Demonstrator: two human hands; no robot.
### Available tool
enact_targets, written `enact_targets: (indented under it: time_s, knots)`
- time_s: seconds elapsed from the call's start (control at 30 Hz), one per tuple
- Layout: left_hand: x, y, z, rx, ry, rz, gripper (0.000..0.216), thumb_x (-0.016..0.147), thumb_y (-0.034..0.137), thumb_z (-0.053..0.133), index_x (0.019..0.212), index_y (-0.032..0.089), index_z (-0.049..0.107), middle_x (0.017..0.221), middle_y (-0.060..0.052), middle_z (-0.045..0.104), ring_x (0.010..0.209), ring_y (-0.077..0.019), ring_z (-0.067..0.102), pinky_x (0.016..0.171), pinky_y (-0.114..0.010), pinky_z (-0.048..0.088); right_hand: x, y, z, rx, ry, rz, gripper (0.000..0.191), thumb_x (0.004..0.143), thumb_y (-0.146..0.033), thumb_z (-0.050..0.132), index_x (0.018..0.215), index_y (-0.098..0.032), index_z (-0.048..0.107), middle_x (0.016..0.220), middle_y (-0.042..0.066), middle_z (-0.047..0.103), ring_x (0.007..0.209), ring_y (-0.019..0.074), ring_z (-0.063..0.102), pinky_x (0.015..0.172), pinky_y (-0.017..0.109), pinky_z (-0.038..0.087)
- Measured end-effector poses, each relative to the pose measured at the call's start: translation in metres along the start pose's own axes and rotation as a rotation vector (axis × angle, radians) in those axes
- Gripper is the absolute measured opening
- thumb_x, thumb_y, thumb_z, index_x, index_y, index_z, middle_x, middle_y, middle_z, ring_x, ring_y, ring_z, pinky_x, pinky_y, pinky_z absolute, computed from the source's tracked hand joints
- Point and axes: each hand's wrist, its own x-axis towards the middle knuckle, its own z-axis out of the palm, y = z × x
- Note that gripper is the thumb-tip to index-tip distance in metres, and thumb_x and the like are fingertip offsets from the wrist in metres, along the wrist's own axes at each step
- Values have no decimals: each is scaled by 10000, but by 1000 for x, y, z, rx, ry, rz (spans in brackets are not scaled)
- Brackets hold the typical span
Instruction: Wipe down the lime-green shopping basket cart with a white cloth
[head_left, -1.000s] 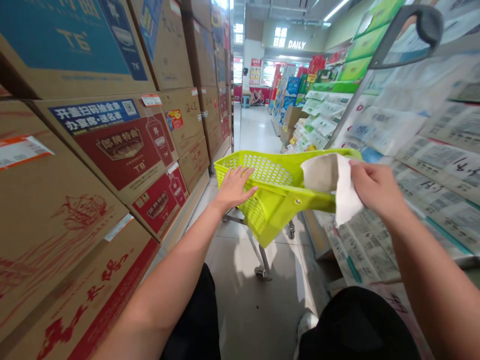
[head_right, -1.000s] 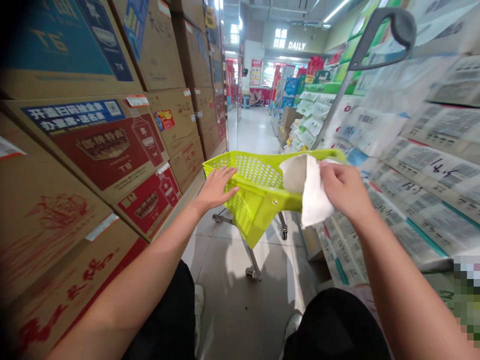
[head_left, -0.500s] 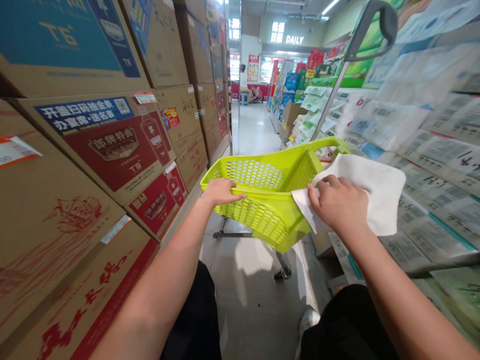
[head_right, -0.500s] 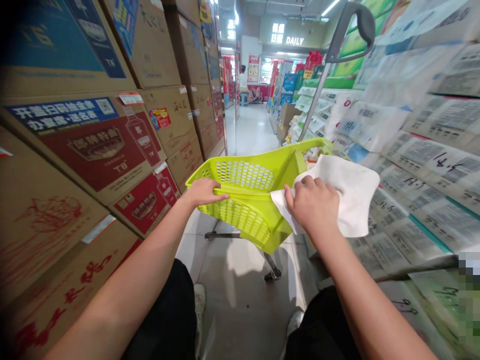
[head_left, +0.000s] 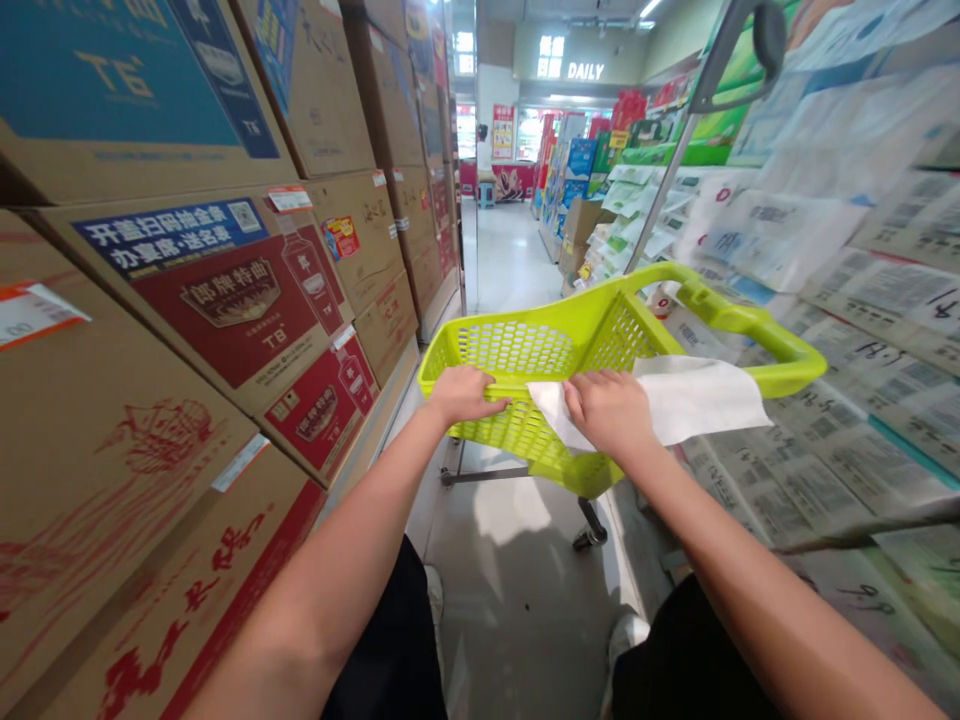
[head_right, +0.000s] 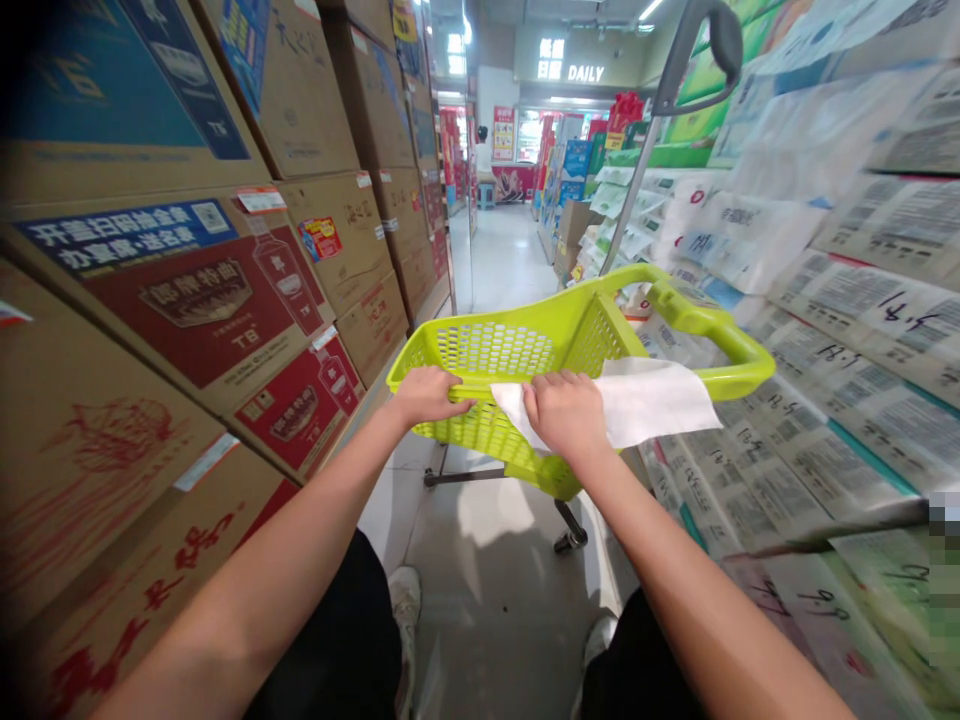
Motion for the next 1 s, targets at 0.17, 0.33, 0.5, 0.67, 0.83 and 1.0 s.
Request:
enact_targets:
  time_s: [0.17,0.33,0.5,0.67,0.83,1.0]
  knots:
    - [6,-8,2,-8,15,-57,702,892,811,451,981,215,812,978,-150,808,994,-360,763,781,-394,533,-10,56,-19,-153,-19,87,497,1088,-415,362,896,-147,734,921,160,741,920,300,599,772,409,300]
    - [8,-13,4,-8,36,-64,696,899,795,448,981,211,816,961,-157,805,986,-360,763,775,-385,528,-17,114,-37,-201,-12,196,531,1066,-489,363,1040,-110,734,1043,198,735,975,323,607,782,405,335]
    - [8,-10,4,-10,41,-36,755,905,829,412,989,199,819,969,-165,801,985,-357,757,801,-394,528,-22,120,-30,-180,64,294,570,1060,-500,346,1213,-69,687,1107,237,734,1030,365,630,873,446,381]
    - [7,-12,7,-2,39,-24,856,878,908,355,1005,203,823,957,-163,798,988,-361,753,802,-400,524,-20,82,-21,-83,96,225,655,1060,-484,340,1475,-16,536,1295,264,706,1158,392,637,963,486,425]
    - [4,-23,12,-1,57,-54,886,854,926,364,1053,202,833,938,-162,800,978,-372,751,787,-401,512,-25,108,-35,-67,50,186,623,1074,-490,309,1412,-72,623,1306,244,722,1269,386,625,1030,509,443]
    - [5,-23,9,-16,44,-58,877,832,945,383,962,205,835,912,-167,792,962,-367,752,788,-390,507,-38,152,-46,-97,62,231,628,1090,-464,274,1436,-88,638,1448,214,665,1434,393,527,1158,549,397]
